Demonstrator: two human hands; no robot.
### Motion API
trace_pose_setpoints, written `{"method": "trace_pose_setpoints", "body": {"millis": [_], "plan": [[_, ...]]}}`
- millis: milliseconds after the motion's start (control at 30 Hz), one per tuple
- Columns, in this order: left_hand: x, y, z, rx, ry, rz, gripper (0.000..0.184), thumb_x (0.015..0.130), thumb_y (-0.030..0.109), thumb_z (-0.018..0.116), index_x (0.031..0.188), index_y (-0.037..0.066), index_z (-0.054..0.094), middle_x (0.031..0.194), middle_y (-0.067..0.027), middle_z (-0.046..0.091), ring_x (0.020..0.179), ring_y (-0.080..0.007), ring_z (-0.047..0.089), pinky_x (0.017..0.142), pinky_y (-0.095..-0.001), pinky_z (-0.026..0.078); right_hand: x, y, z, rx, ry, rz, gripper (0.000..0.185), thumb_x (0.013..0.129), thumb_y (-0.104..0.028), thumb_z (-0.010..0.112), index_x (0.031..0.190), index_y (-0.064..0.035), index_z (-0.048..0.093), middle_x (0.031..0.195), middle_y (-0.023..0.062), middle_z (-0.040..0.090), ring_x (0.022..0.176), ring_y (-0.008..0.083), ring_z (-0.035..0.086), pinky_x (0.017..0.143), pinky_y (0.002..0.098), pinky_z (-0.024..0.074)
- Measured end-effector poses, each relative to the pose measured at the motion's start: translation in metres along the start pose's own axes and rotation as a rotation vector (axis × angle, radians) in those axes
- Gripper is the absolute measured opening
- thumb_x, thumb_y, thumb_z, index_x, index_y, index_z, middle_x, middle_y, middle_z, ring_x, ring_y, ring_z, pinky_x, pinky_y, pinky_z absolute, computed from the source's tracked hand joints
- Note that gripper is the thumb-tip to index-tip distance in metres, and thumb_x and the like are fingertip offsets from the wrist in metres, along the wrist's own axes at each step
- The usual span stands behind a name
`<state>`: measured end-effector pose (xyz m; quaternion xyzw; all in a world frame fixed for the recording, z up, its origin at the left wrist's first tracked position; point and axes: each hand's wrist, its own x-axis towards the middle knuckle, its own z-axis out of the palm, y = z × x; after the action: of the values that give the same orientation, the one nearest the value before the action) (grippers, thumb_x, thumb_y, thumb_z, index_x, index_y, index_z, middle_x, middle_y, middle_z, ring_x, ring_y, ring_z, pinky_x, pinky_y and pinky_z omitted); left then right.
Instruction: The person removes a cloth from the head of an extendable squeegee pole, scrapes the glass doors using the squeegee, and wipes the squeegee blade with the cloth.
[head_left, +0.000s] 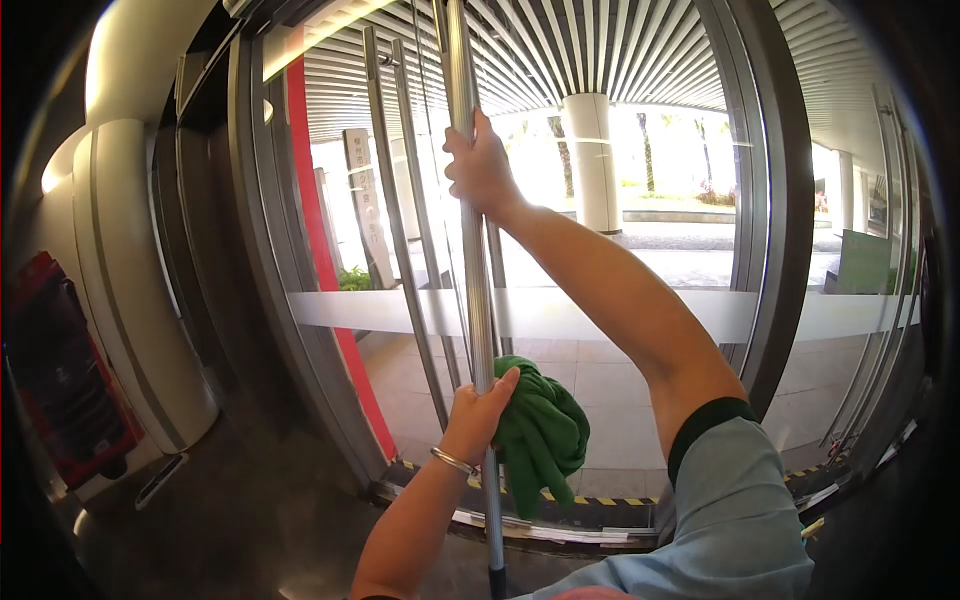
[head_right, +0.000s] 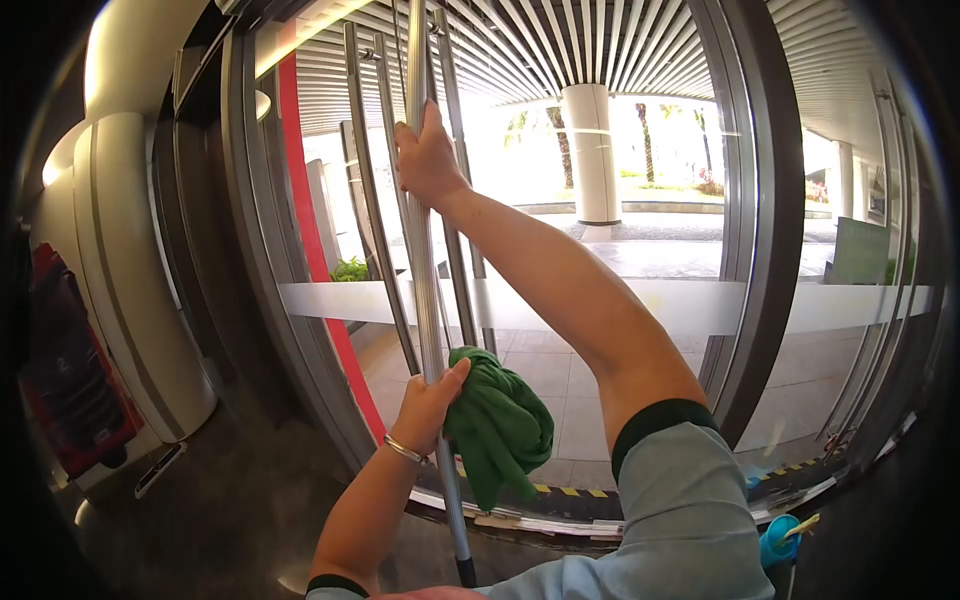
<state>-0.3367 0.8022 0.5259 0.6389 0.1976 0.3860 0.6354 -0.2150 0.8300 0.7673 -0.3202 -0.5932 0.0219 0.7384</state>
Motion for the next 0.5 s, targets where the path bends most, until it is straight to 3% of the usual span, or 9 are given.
{"method": "trace_pose_setpoints", "body": {"millis": [133, 233, 267, 300, 367, 400, 500], "plan": [[0.028, 0.021, -0.035, -0.011, -0.043, -0.011, 0.035, 0.084, 0.040, 0.069, 0.075, 0.007, 0.060, 0.059, 0.0029, 0.053, 0.043, -0.0057, 0.048, 0.033, -0.0218, 0.034, 0.027, 0.006, 0.027, -0.147, 0.018, -0.020, 0.042, 0.091, -0.021, 0.051, 0.126, -0.0012, 0.038, 0.091, 0.0113, 0.056, 0.064, 0.0150, 0.054, 0.046, 0.0289, 0.0478], [0.045, 0.028, -0.058, -0.022, -0.090, 0.000, 0.036, 0.084, 0.040, 0.069, 0.076, 0.006, 0.061, 0.058, 0.0014, 0.053, 0.041, -0.0064, 0.048, 0.032, -0.0220, 0.034, 0.046, 0.019, 0.042, -0.196, 0.026, -0.044, 0.041, 0.091, -0.021, 0.050, 0.124, -0.0010, 0.039, 0.092, 0.0117, 0.057, 0.062, 0.0160, 0.055, 0.046, 0.0289, 0.0477], [0.048, 0.030, -0.064, -0.023, -0.098, -0.003, 0.036, 0.084, 0.040, 0.069, 0.076, 0.006, 0.061, 0.058, 0.0014, 0.053, 0.041, -0.0064, 0.048, 0.032, -0.0220, 0.034, 0.052, 0.023, 0.048, -0.222, 0.069, -0.037, 0.051, 0.091, -0.021, 0.049, 0.135, -0.0025, 0.031, 0.091, 0.0142, 0.058, 0.060, 0.0175, 0.055, 0.047, 0.0304, 0.0490], [0.051, 0.031, -0.069, -0.018, -0.105, -0.020, 0.035, 0.085, 0.039, 0.068, 0.076, 0.006, 0.061, 0.057, 0.0008, 0.054, 0.040, -0.0066, 0.048, 0.032, -0.0221, 0.034, 0.058, 0.025, 0.054, -0.229, 0.073, -0.036, 0.051, 0.091, -0.021, 0.049, 0.135, -0.0025, 0.031, 0.091, 0.0142, 0.058, 0.060, 0.0175, 0.055, 0.047, 0.0304, 0.0490], [0.052, 0.034, -0.077, -0.009, -0.120, -0.041, 0.035, 0.085, 0.038, 0.068, 0.076, 0.005, 0.061, 0.057, 0.0002, 0.054, 0.039, -0.0068, 0.047, 0.032, -0.0222, 0.034, 0.069, 0.026, 0.059, -0.423, 0.149, -0.067, 0.066, 0.091, -0.020, 0.047, 0.146, -0.0060, 0.013, 0.090, 0.0167, 0.058, 0.060, 0.0188, 0.056, 0.049, 0.0324, 0.0504], [0.051, 0.034, -0.080, -0.025, -0.155, -0.036, 0.034, 0.085, 0.037, 0.067, 0.075, 0.005, 0.061, 0.057, -0.0001, 0.054, 0.038, -0.0070, 0.047, 0.032, -0.0222, 0.034, 0.079, 0.024, 0.058, -0.490, 0.120, -0.098, 0.076, 0.091, -0.019, 0.045, 0.149, -0.0093, -0.004, 0.090, 0.0187, 0.058, 0.060, 0.0195, 0.057, 0.051, 0.0338, 0.0519], [0.050, 0.024, -0.089, -0.019, -0.212, -0.028, 0.033, 0.086, 0.034, 0.066, 0.074, 0.004, 0.061, 0.056, -0.0002, 0.054, 0.040, -0.0069, 0.048, 0.034, -0.0226, 0.035, 0.100, 0.022, 0.057, -0.644, 0.127, -0.087, 0.072, 0.091, -0.019, 0.043, 0.149, -0.0088, 0.003, 0.093, 0.0189, 0.058, 0.062, 0.0203, 0.058, 0.055, 0.0341, 0.0531]]}}
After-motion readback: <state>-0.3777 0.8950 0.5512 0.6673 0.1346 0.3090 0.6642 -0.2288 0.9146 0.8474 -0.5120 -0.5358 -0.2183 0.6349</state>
